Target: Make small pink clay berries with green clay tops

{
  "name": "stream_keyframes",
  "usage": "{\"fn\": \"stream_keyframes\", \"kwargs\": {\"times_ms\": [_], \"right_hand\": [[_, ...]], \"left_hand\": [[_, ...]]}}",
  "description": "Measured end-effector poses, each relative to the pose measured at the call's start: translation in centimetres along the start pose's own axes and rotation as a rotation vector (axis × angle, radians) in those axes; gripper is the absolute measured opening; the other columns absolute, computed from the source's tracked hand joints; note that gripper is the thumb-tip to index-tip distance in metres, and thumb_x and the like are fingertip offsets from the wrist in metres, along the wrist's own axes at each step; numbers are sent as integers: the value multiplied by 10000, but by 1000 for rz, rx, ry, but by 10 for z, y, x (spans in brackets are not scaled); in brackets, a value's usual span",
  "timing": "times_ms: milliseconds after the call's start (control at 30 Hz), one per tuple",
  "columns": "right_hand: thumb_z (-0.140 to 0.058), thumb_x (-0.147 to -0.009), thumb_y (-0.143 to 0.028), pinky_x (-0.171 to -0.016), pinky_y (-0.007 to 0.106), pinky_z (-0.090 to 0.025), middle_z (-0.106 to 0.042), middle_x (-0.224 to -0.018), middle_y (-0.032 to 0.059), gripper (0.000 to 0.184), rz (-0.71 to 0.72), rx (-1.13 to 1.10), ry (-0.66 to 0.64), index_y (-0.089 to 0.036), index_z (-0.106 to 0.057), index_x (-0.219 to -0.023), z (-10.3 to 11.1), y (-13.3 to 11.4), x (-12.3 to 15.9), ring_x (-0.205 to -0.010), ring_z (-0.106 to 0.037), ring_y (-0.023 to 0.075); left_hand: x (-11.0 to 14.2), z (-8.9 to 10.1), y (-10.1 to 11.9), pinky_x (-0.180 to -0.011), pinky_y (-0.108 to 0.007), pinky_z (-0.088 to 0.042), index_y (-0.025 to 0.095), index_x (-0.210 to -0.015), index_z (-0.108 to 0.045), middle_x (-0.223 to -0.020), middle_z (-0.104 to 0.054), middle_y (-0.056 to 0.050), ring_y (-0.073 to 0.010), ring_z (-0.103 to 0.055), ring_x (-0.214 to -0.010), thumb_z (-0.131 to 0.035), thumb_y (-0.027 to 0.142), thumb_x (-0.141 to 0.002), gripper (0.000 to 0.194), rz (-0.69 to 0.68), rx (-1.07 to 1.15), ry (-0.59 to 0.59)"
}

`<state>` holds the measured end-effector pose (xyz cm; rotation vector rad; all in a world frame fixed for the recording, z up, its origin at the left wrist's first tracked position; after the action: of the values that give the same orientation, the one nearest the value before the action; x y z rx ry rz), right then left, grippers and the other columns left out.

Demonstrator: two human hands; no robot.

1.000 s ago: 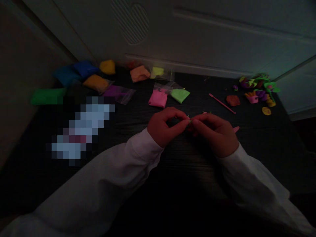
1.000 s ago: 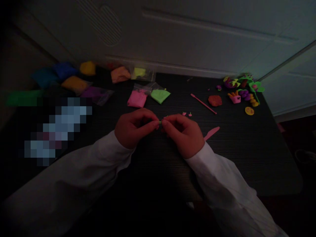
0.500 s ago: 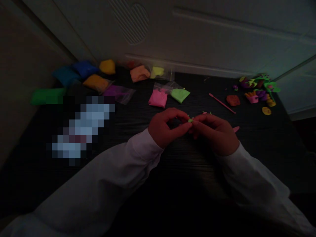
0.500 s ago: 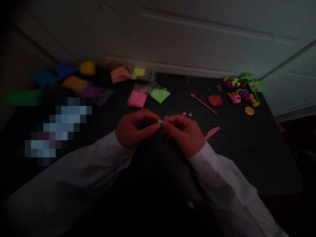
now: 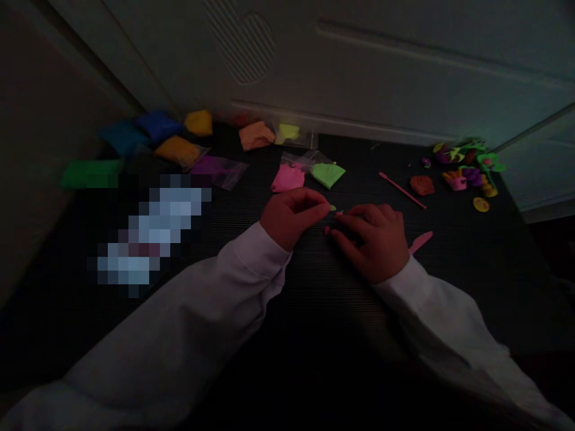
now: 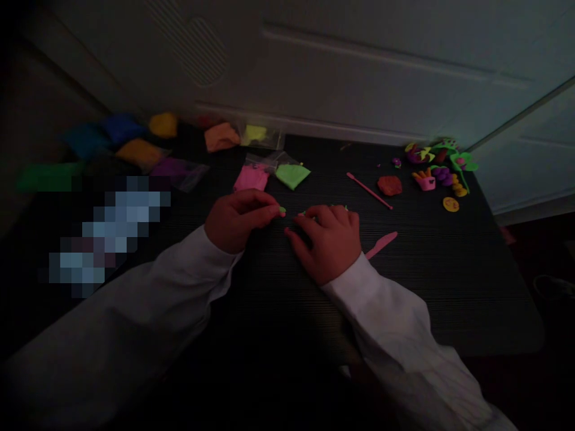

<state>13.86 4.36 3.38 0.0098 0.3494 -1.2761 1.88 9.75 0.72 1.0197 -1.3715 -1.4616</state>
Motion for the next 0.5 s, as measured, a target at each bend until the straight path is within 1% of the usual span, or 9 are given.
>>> {"fn": "stream_keyframes", "kwargs": {"times_ms": [100,267,400,500], "right_hand": [[-433,-777,-417,-702,389,-262,-574,-966,48,296,9,66,8,-257,-610,-952,-3,-6,0,-870,-426,236],[-442,-787,-354,-737,397,-241,-574,-971,41,228,38,23,-13,-253,-623,-881,-9,-12,-1,-890,-430,226],[-494,-758,-328,-767,386,-270,-595,-939,22,161,12,-141,-25,-242,-610,-828,-7,-7,-4,-895,-478,205],[-531,-733,-289,-794,365,-314,-616,-890,19,120,-20,-326,21,-220,-587,-814,3,-1,-4,-867,-522,176]], "left_hand": [[-1,1,-1,-540,-200,-403,133,-662,-572,-607,-577,21,-51,-487,-534,-603,233,-627,110,-4,25,8],[-3,0,-2,-550,-204,-399,139,-651,-569,-579,-557,31,-52,-484,-538,-609,246,-618,119,-16,70,8],[-3,1,-3,-529,-207,-391,142,-650,-568,-567,-554,32,-50,-476,-514,-611,255,-613,126,-1,56,7],[-3,0,-6,-451,-192,-351,138,-668,-561,-563,-552,30,-35,-438,-446,-612,266,-616,147,40,73,-12]]}}
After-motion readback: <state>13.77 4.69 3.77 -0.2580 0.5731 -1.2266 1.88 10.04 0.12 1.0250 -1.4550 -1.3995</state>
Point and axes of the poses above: each hand's wrist, its own x-axis away from the middle knuckle, its own z-axis out of the back of the hand, y = z × x, the point moved 7 cm from there along -x, towards the middle knuckle
